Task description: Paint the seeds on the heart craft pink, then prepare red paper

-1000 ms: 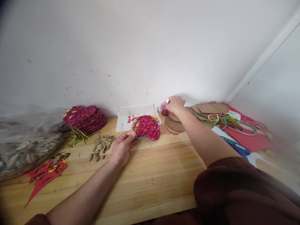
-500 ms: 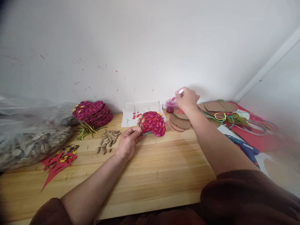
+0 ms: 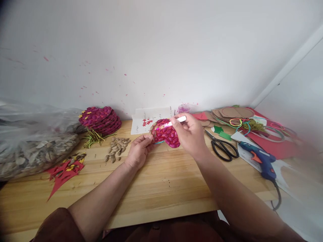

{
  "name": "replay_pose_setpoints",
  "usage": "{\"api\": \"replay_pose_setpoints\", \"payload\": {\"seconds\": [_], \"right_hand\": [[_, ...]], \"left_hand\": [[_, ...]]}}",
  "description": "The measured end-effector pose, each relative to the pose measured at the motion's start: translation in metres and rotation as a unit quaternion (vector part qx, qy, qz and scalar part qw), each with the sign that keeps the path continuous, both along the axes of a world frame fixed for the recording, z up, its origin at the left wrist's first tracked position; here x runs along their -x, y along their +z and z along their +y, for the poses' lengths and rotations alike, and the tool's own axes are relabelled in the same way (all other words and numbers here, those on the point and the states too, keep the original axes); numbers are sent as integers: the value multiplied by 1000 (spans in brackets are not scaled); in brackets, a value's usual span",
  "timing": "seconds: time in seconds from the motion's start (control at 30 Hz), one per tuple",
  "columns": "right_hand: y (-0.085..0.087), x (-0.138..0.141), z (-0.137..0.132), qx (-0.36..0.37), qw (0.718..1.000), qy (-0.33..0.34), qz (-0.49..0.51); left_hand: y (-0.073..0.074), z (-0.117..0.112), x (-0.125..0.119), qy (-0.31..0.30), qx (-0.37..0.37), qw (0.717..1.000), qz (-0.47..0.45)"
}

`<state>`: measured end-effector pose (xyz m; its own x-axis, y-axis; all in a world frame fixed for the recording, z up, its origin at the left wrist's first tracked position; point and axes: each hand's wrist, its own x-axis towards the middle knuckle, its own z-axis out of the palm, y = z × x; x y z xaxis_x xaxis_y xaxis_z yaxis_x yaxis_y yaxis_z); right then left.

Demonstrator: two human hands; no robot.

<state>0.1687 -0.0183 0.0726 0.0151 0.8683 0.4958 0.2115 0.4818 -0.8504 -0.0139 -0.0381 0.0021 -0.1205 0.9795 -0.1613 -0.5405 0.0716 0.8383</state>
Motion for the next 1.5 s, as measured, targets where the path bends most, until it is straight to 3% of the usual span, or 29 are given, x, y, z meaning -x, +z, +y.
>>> {"api": "replay_pose_setpoints", "payload": {"seconds": [0.23,0.33,1.5], "right_hand": [[-30,0,-3,-76,995,-36,-61],[-35,-3,-3,-84,993,-35,-74],[-23,-6,-9,-176,973,-19,-148]], "left_hand": [[1,-1,-1,-16,13,1000,-1],[0,-1,-1,-21,14,1000,1],[1,-2,0,-30,10,999,2]]}}
